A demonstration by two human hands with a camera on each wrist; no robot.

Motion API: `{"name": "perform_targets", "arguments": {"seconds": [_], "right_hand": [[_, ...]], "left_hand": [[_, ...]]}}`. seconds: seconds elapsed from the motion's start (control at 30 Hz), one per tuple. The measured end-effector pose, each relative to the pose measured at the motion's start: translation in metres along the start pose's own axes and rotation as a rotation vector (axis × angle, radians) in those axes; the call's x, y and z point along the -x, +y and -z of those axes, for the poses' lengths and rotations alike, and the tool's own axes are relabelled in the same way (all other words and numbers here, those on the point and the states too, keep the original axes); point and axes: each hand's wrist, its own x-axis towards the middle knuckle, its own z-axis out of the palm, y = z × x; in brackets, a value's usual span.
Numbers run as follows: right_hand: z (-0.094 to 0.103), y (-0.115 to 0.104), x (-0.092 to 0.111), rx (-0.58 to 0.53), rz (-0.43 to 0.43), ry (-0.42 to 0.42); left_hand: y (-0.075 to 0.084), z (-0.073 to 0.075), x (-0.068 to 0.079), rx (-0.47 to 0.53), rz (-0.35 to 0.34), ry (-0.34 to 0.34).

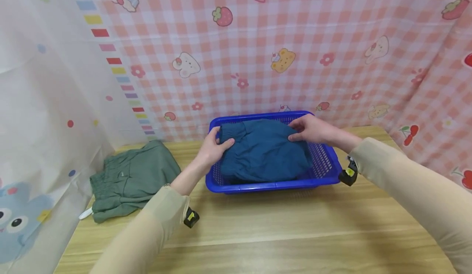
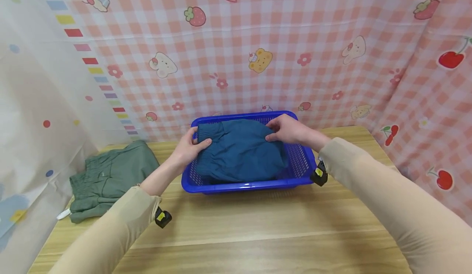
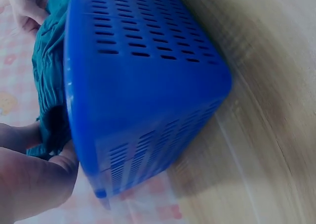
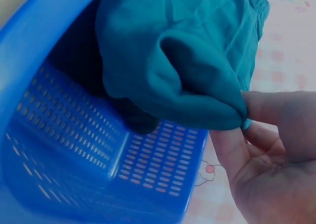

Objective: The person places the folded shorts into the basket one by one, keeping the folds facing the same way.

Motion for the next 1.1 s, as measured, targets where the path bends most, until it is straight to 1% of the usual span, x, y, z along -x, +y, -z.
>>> {"name": "perform_targets", "arguments": {"seconds": [0.13,0.3,0.4,0.5,0.63,0.73,0.9,1.0,1.1], "right_hand": [[-0.003,0.001,-0.004,0.045,0.024,-0.057],[-0.007,0.001,-0.008,0.095,0.053,-0.127],[-0.009,0.001,-0.009,0.149,0.064,-0.141],[-0.009,0.002,-0.01,0.2,0.075,-0.141],[-0.008,0.001,-0.01,0.228,0.084,-0.156],[-0.007,-0.001,-0.007,0.228,0.083,-0.181],[-0.007,-0.004,-0.003,0.218,0.097,-0.238],[-0.011,-0.004,-0.002,0.25,0.119,-0.261],[-0.016,-0.004,-0.001,0.316,0.128,-0.273]], "left_hand": [[-0.003,-0.004,-0.002,-0.026,0.014,-0.018],[-0.006,-0.01,-0.002,-0.146,-0.011,0.01],[-0.005,-0.014,-0.003,-0.223,-0.006,0.019],[-0.003,-0.016,-0.004,-0.282,0.016,0.007],[-0.004,-0.017,-0.005,-0.337,0.025,-0.005],[-0.004,-0.019,-0.004,-0.378,0.019,0.002],[-0.004,-0.023,0.0,-0.473,-0.008,0.023],[-0.004,-0.026,0.002,-0.528,-0.025,0.027],[-0.005,-0.029,0.002,-0.58,-0.04,0.012]]}}
